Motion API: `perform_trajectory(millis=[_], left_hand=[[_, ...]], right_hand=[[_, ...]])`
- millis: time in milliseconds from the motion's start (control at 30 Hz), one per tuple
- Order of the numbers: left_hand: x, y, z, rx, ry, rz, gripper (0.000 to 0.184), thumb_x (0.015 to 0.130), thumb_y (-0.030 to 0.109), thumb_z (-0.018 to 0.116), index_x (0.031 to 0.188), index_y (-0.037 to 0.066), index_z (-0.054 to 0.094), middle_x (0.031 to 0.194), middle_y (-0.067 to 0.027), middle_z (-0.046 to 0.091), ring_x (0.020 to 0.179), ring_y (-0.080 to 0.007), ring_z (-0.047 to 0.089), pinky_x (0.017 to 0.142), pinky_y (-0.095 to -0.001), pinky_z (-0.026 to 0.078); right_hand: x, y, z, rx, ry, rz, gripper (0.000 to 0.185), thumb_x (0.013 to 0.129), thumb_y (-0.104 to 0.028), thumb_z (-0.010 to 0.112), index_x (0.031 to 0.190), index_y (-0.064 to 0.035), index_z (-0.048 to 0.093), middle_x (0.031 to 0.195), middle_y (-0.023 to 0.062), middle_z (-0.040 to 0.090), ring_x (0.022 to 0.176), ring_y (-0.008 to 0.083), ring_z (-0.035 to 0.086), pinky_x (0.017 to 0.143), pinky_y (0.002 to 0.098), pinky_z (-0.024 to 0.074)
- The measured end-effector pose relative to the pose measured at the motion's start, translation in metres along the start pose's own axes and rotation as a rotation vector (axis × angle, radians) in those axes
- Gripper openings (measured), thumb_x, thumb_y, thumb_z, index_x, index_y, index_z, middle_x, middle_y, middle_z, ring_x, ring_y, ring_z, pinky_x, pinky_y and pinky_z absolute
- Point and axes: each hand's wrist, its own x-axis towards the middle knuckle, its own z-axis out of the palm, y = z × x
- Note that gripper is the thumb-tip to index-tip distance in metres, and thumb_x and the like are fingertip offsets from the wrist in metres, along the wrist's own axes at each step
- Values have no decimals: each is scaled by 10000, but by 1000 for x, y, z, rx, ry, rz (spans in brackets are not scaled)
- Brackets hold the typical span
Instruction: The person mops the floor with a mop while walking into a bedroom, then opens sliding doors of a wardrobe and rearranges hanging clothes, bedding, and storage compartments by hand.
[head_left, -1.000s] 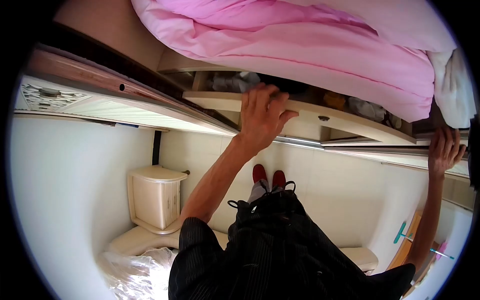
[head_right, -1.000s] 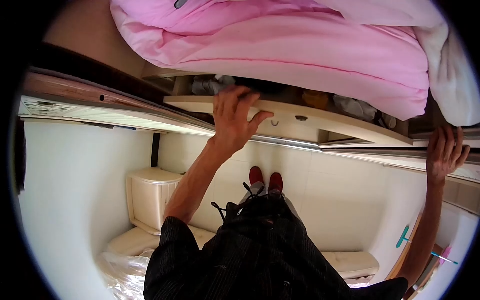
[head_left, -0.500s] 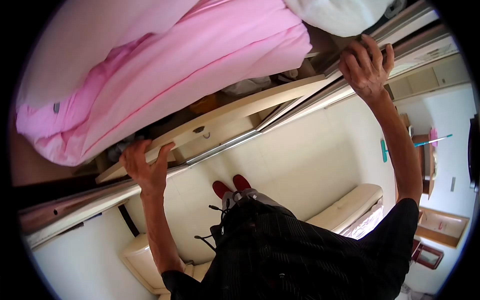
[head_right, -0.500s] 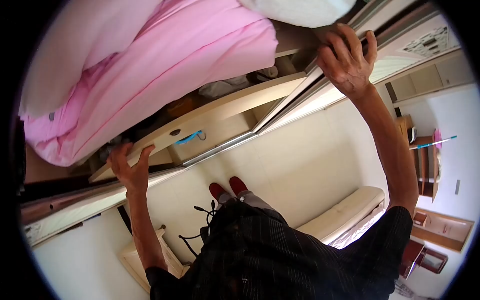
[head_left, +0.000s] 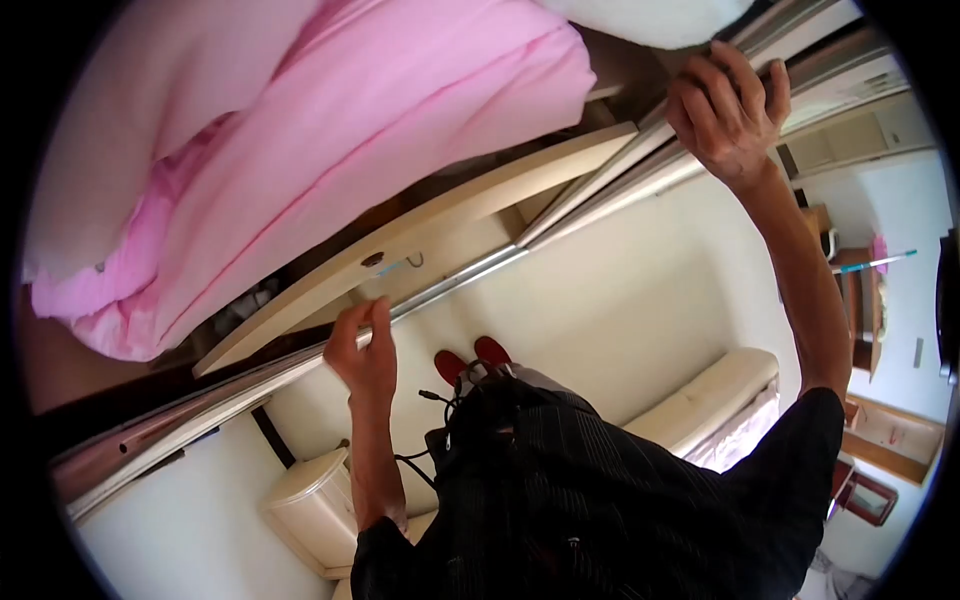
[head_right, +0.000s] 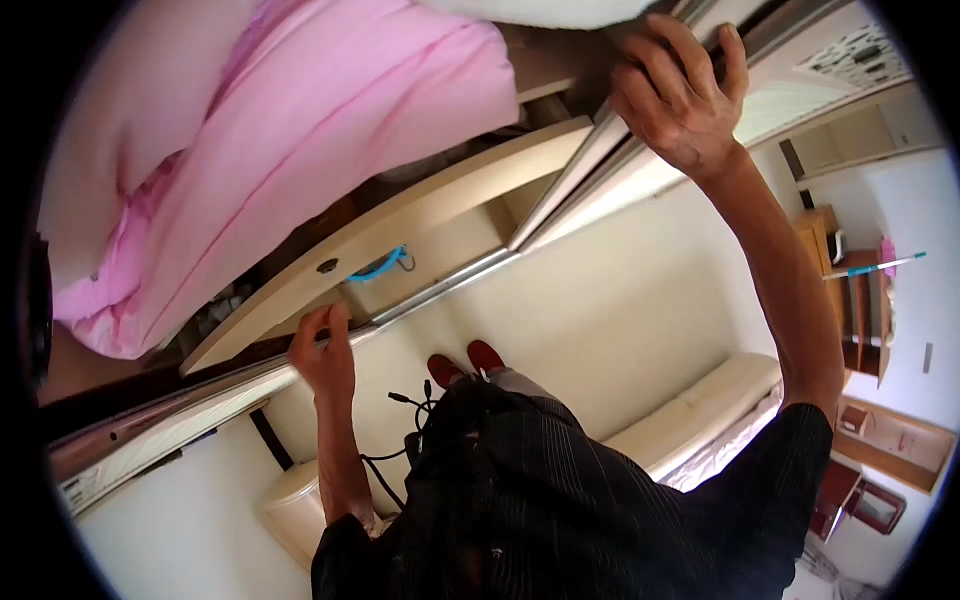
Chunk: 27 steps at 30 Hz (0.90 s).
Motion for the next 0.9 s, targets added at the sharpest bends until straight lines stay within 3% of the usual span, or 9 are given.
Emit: perform_trajectory(millis=[33, 133, 233, 333, 467, 667, 800, 867, 900], left_hand=[[8, -5, 11, -115, 50, -162, 138, 879, 118, 689, 868, -18, 668, 814, -87, 702, 767, -138, 656, 750, -268, 516], [32, -27, 28, -488, 151, -161, 158, 894, 123, 671, 868, -32, 665, 819, -86, 703, 758, -117, 649, 730, -256, 512], [56, -35, 29, -170, 125, -54, 176, 909, 137, 663, 891, -38, 647, 836, -96, 699, 788, -132, 653, 755, -254, 511], [73, -35, 41, -531, 167, -85, 193, 915, 163, 676, 849, -11, 625, 814, -80, 688, 743, -115, 631, 704, -246, 511], [71, -45, 37, -466, 93, 20, 195, 905, 163, 688, 950, -16, 627, 853, -70, 676, 768, -86, 596, 684, -223, 478], [12, -29, 19, -335, 63, -72, 276, 890, 172, 702, 1071, -15, 608, 908, -43, 655, 785, -88, 582, 698, -221, 475], [-37, -82, -36, -250, 248, -222, 274, 894, 140, 685, 1105, -8, 593, 910, -44, 656, 796, -93, 592, 689, -226, 496], [-55, -117, -68, -300, 503, -269, 256, 900, 111, 662, 1115, -7, 587, 924, -49, 654, 802, -99, 604, 672, -239, 524], [-59, -129, -88, -153, 592, -333, 236, 887, 100, 667, 1083, -11, 596, 931, -57, 654, 839, -126, 602, 756, -277, 502]], right_hand=[[0, 0, 0, 6, 5, 9, 154, 673, -211, 768, 715, -199, 621, 987, -50, 650, 1150, 158, 544, 1085, 534, 242], [-1, -2, -1, 23, 6, 31, 148, 677, -216, 765, 707, -199, 621, 991, -52, 649, 1139, 161, 553, 1095, 526, 237], [3, -2, -6, 26, 0, 4, 111, 704, -186, 748, 756, -170, 651, 1007, -29, 649, 1135, 180, 563, 1084, 498, 258], [8, -6, -7, -5, 2, 4, 93, 728, -182, 742, 760, -156, 658, 956, -27, 648, 1119, 181, 572, 1082, 495, 246], [6, -3, -9, 17, 30, -4, 102, 735, -173, 755, 779, -156, 664, 983, -31, 649, 1154, 176, 561, 1079, 488, 262], [-2, -2, -11, 185, 36, 53, 132, 759, -99, 729, 878, -131, 683, 1142, 18, 650, 1189, 203, 557, 1065, 453, 313], [-8, -3, -23, 414, 140, 63, 336, 701, 6, 688, 1024, -80, 648, 1223, 157, 578, 1133, 380, 554, 948, 497, 430], [-22, -4, -30, 358, 170, 184, 316, 741, 7, 700, 1048, -44, 649, 1212, 183, 574, 1127, 363, 562, 944, 456, 458], [-29, -5, -33, 333, 182, 245, 308, 760, 7, 707, 1061, -26, 649, 1206, 196, 571, 1124, 354, 566, 942, 436, 472]])
